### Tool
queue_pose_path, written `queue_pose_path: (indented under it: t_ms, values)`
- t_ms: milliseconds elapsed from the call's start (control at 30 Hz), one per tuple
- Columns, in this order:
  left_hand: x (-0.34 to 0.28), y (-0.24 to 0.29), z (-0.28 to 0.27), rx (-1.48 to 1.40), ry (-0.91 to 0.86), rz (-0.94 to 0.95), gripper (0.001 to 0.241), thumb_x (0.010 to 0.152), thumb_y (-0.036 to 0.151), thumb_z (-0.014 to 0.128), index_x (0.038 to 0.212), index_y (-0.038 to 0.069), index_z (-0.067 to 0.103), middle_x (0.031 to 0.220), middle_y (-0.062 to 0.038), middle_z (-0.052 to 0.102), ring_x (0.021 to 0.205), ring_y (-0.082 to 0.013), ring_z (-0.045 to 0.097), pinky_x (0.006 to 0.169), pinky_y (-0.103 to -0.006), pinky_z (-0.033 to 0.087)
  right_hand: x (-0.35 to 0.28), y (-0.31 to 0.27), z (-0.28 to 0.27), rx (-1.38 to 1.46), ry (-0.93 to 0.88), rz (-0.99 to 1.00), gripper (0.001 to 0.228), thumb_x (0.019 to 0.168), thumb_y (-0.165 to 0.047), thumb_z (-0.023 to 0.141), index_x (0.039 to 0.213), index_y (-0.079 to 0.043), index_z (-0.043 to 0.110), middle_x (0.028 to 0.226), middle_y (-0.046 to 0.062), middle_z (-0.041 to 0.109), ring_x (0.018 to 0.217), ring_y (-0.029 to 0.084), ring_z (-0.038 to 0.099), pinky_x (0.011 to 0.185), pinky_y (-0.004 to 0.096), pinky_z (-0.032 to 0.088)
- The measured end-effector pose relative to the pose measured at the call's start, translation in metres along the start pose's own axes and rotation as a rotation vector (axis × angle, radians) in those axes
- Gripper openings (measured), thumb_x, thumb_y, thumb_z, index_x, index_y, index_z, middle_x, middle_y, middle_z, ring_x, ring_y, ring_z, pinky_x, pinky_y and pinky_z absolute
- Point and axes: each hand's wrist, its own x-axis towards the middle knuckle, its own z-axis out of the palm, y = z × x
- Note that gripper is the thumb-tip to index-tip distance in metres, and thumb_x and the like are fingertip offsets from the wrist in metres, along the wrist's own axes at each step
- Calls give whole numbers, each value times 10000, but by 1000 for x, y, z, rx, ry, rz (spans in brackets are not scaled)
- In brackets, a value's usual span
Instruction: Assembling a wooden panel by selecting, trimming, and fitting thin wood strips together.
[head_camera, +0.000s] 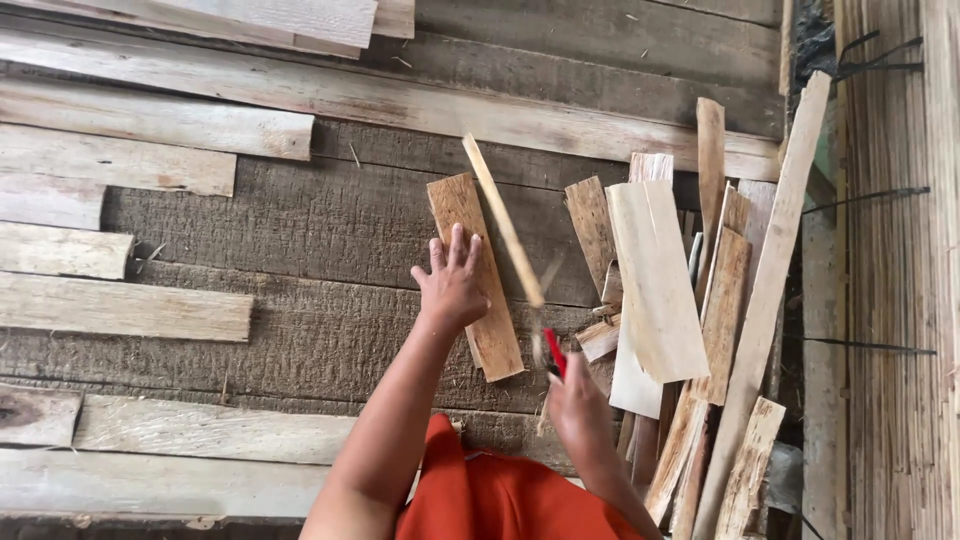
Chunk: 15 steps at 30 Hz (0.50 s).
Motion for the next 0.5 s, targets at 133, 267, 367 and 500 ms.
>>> queue_pose_path:
  t_ms: [133,267,367,500]
  values:
    - [23,-25,45,106,218,79,1058,767,428,746,1636,167,204,1709,-154,76,1502,-424,141,1011,-700,325,35,-20,44,254,90,208,364,988,-378,623,1205,-88,593,1058,266,717,941,490,707,851,606,567]
    - [47,-51,92,-88,647,218,827,801,277,709,1550,114,399,1622,-195,301,1453,-420,309,1047,-621,353,52,-29,56,280,206,174,398,902,-323,740,1146,-71,552,1019,248,683,890,464,713,753,568,609]
    - [53,-57,113,-117,773,252,794,763,227,739,1508,147,478,1597,-148,382,1445,-408,330,1072,-592,346,54,-29,69,90,54,1,526,814,-310,848,1133,-56,516,1089,192,586,831,452,726,676,537,662]
    - [64,-63,125,-222,984,297,735,763,117,680,1481,143,529,1570,-144,445,1372,-362,453,1029,-529,410,76,4,113,-114,-39,-60,568,844,-447,802,1129,-83,472,1197,107,470,779,415,742,665,500,686]
